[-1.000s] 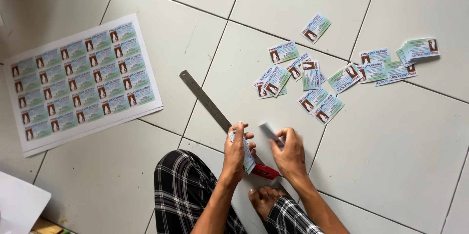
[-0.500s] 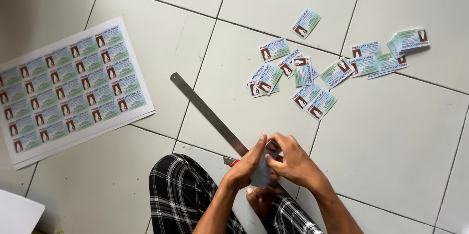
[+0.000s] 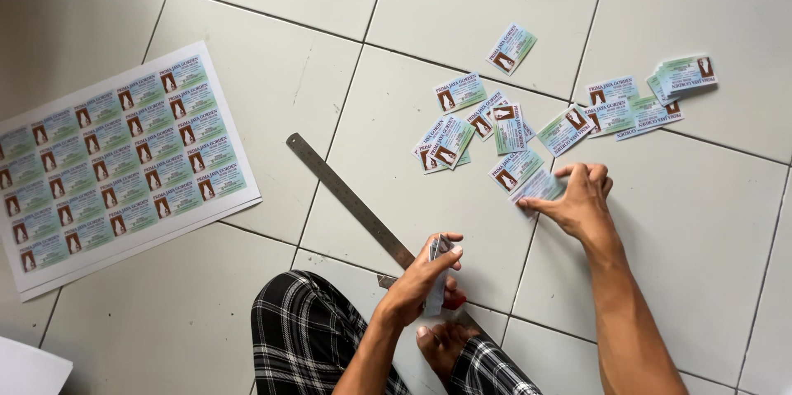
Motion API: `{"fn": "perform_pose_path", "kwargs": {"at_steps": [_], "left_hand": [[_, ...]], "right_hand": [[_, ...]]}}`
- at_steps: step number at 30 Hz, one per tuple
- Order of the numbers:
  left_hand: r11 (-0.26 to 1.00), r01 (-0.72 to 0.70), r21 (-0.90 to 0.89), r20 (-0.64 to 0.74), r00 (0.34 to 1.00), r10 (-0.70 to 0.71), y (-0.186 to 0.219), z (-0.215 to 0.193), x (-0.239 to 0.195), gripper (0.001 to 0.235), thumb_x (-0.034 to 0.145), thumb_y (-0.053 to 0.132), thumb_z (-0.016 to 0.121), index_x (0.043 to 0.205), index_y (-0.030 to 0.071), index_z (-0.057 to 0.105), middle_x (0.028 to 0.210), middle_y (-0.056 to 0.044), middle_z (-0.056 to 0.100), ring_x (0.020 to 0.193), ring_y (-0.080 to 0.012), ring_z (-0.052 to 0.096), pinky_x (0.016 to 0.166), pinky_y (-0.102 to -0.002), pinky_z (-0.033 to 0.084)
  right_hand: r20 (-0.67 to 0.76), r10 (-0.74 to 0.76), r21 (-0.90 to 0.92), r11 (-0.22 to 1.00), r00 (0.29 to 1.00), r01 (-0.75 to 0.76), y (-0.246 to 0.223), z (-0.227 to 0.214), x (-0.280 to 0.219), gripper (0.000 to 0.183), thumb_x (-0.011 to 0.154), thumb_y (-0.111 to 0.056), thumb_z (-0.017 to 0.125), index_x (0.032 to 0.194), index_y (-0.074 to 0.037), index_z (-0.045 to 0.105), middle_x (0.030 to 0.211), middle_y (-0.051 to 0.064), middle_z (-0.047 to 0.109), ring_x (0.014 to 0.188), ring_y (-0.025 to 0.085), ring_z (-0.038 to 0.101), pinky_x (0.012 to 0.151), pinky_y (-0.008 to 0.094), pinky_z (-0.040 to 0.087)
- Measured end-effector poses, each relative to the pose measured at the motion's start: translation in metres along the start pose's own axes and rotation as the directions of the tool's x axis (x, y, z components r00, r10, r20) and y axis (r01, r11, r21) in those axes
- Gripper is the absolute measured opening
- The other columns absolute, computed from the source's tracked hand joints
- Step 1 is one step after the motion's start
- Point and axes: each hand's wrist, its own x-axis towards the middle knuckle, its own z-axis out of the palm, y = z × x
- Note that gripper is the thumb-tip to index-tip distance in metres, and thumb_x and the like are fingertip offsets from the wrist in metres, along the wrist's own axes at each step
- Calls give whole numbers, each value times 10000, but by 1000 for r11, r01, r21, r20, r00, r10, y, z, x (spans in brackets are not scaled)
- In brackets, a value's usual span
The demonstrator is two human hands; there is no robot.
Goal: The person sits on the floor and uses a metal ruler and a red utility knife to cut a large sheet of printed labels into smaller individual pieces. They then gather the cut pieces, stack them, and fold them into a small bundle before setting it aside. The person then picks up another sheet and begins cutting it in the same manner.
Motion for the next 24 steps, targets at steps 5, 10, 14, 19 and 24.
{"fn": "perform_pose_path", "kwargs": {"at_steps": [5,10,14,19,24], "left_hand": [[996,-27,84,-97,995,35,-1,-6,9,462,918,405,660,1341,247,566,1044,-38,505,648,-104,525,576,-240,453],[996,-47,75,-108,993,55,1,-4,6,511,900,398,672,1365,219,559,1028,-43,499,643,-115,529,603,-257,464],[997,-41,69,-131,990,50,1,-4,4,482,899,389,674,1342,225,576,1031,-37,518,650,-126,530,629,-263,481],[998,-55,40,-138,989,60,-3,-6,9,464,903,374,682,1327,215,579,1028,-38,526,642,-122,516,622,-260,487],[968,-239,-80,-185,958,221,-6,-4,19,469,888,271,714,1314,156,555,1011,-56,509,632,-120,513,776,-335,566]], "right_hand": [[132,23,248,967,991,-56,-38,-24,-29,629,725,-318,904,1209,-154,537,1057,102,713,910,229,654,832,350,489],[8,-127,482,870,992,108,-46,-9,-17,536,806,-161,863,1296,-148,646,976,48,790,712,94,622,726,234,511],[-90,-50,213,975,995,68,-48,2,-7,835,671,-486,904,1366,-171,566,1287,110,658,1204,267,610,990,403,466],[-26,-17,133,991,1000,20,-43,19,-3,831,595,-547,937,1255,-165,607,1232,78,603,1191,242,553,1039,379,433],[28,-20,63,998,999,18,-52,39,-24,744,690,-550,929,1121,-100,522,1177,106,618,1199,291,521,985,404,464]]}}
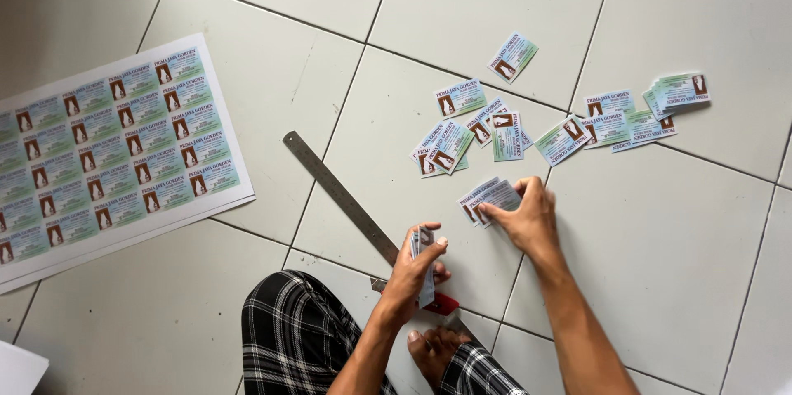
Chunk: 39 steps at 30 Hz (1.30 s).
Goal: The person sits on the floor and uses a metal ruler and a red utility knife to cut a large sheet of printed labels into smaller individual pieces. They then gather the cut pieces, stack them, and fold them into a small bundle before setting it aside. The person then picks up another sheet and begins cutting it in the same manner.
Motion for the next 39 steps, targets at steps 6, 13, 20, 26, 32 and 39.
{"fn": "perform_pose_path", "kwargs": {"at_steps": [6,13,20,26,32,39], "left_hand": [[955,-272,115,-79,956,282,-12,-5,10,732,885,360,824,1456,98,448,1126,-149,522,930,-214,607,898,-392,612],[843,-381,381,-168,868,468,-15,1,0,659,765,456,839,1301,272,504,1221,-6,642,1056,-144,630,1000,-294,480],[590,-679,437,77,682,728,-5,-3,-3,684,889,476,672,1449,177,418,1350,-125,622,1288,-230,565,1109,-418,406],[440,-766,469,88,536,839,2,-12,3,469,1009,211,567,1453,142,431,1253,-138,609,1173,-227,618,976,-387,530],[795,-570,205,-385,700,602,16,-23,18,439,1013,232,497,1442,142,488,823,-62,594,763,-160,667,858,-397,578],[956,-252,-148,-364,913,184,9,-10,19,523,951,184,614,1467,159,534,632,-97,596,651,-174,606,772,-368,593]], "right_hand": [[-48,-34,499,865,998,53,-32,9,-63,522,928,-270,765,1378,-97,565,1262,228,692,1230,383,646,1012,510,513],[381,132,906,144,915,-398,-52,53,-126,81,1088,-179,544,1107,-110,584,947,94,667,744,151,516,685,313,426],[639,145,744,134,755,-655,-102,32,-144,506,1052,-328,426,1395,23,545,1340,253,645,1217,343,608,1009,486,520],[643,-148,652,620,751,-436,-89,42,-116,609,1028,-442,394,1445,-19,530,1452,206,592,1331,309,585,1099,420,515],[219,-552,-107,806,805,582,-90,10,1,389,828,-325,785,1186,-300,636,1149,-28,627,991,230,578,828,418,481],[402,-564,-487,535,721,690,-115,5,102,926,585,-350,939,1367,-489,463,1490,44,294,1308,338,257,965,510,291]]}}
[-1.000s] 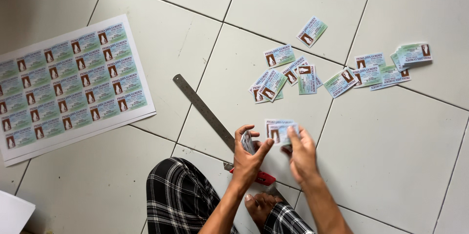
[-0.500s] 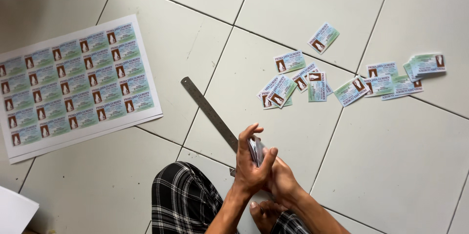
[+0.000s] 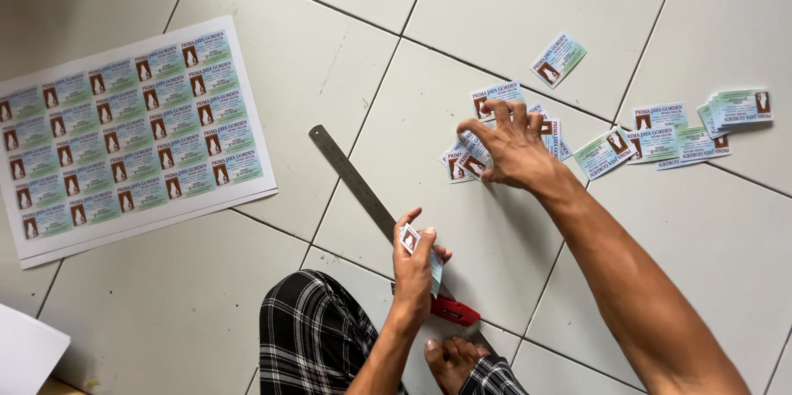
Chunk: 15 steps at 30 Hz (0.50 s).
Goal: The person sits on the floor and uses a metal ruler and a red utility knife to cut a large sheet of printed labels into smaller individual pieces. They then gather the cut pieces, stack them, and fold them into a small bundle before setting it aside. The person then picks up another sheet and begins cutting it in the same manner.
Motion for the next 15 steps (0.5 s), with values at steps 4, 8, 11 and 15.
{"fn": "perform_pose_path", "kwargs": {"at_steps": [4,8,11,15], "left_hand": [[999,-16,-30,7,1000,16,-1,-3,3,492,958,166,622,1445,156,550,727,-47,519,643,-147,591,752,-354,601],[998,-25,-53,-4,1000,25,7,-4,2,493,961,211,633,1444,157,545,765,-56,568,647,-133,576,754,-350,587],[998,-59,-28,2,998,59,6,-3,0,584,967,242,672,1504,145,464,935,-68,563,703,-128,609,761,-325,612],[989,-148,-18,54,987,149,1,3,-2,837,915,302,761,1621,196,324,1050,-108,604,784,-137,681,806,-322,645]], "right_hand": [[79,12,41,999,997,-15,-9,-14,-5,658,581,-462,977,1143,-422,638,1431,32,362,1270,328,296,943,487,271],[199,64,157,983,978,-96,-20,2,-30,616,688,-496,947,1067,-232,540,1165,42,437,1116,249,359,965,411,261],[151,97,377,914,984,-148,-40,-9,-70,535,845,-325,854,1220,-200,492,1018,105,632,1037,289,565,1002,448,299],[183,199,950,217,963,-225,-74,-17,-118,403,967,-259,717,1312,-83,605,902,154,811,826,231,707,815,357,511]]}}
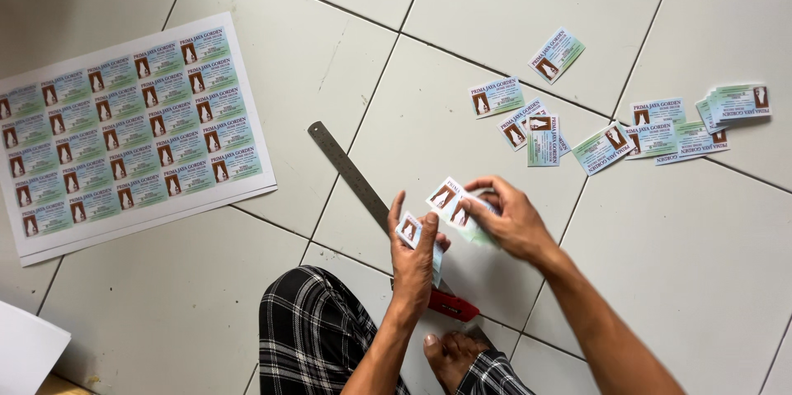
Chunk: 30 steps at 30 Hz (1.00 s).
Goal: The person sits on the floor and uses a metal ruler and a red utility knife to cut a large sheet of printed labels into smaller individual pieces. They then gather the cut pieces, stack them, and fold them into a small bundle before setting it aside. The person then picks up another sheet and begins cutting it in the same manner.
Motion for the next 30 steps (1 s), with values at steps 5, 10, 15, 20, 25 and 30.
{"fn": "perform_pose_path", "kwargs": {"at_steps": [5,10,15,20,25,30], "left_hand": [[992,-104,75,210,974,87,-15,-4,1,757,911,219,769,1581,145,425,1157,-191,702,975,-215,695,950,-428,601],[969,-147,197,237,967,98,-14,-5,-4,531,1043,164,507,1567,212,434,1224,-208,667,1016,-257,707,978,-467,592],[979,-10,206,112,994,-14,-18,-13,6,207,977,203,676,1178,156,658,932,-13,561,777,-100,567,846,-319,624],[985,101,142,84,990,-114,-14,-7,2,184,954,223,734,1081,142,629,918,12,541,764,-83,518,796,-298,584],[973,180,143,26,982,-185,-12,-2,4,280,934,269,734,1159,142,625,954,-19,572,708,-156,601,806,-308,592],[984,157,83,9,987,-158,-14,-4,6,276,946,255,722,1186,158,626,974,-22,575,691,-149,597,778,-314,572]], "right_hand": [[-229,-35,201,976,973,83,25,60,-36,275,1033,-207,606,1264,-69,664,991,128,814,881,171,697,841,326,563],[-299,-134,-307,951,945,37,62,62,-21,155,925,-273,741,1077,-255,766,1054,-36,729,1052,185,627,847,278,526],[-254,-611,-763,603,750,233,85,-20,53,449,824,-269,735,1257,-222,630,1300,-28,662,1202,181,577,967,383,307],[-510,-312,-714,673,802,-193,55,-100,97,909,634,-656,845,1343,-156,573,1329,98,498,1270,318,420,1058,469,338],[-605,-32,-574,710,795,-408,20,-75,89,774,621,-735,873,1138,-180,717,1349,107,416,1295,362,343,1038,503,402],[-513,-4,-507,809,858,-299,41,-27,71,643,751,-598,779,1146,-198,466,1186,72,673,1233,332,562,1034,454,326]]}}
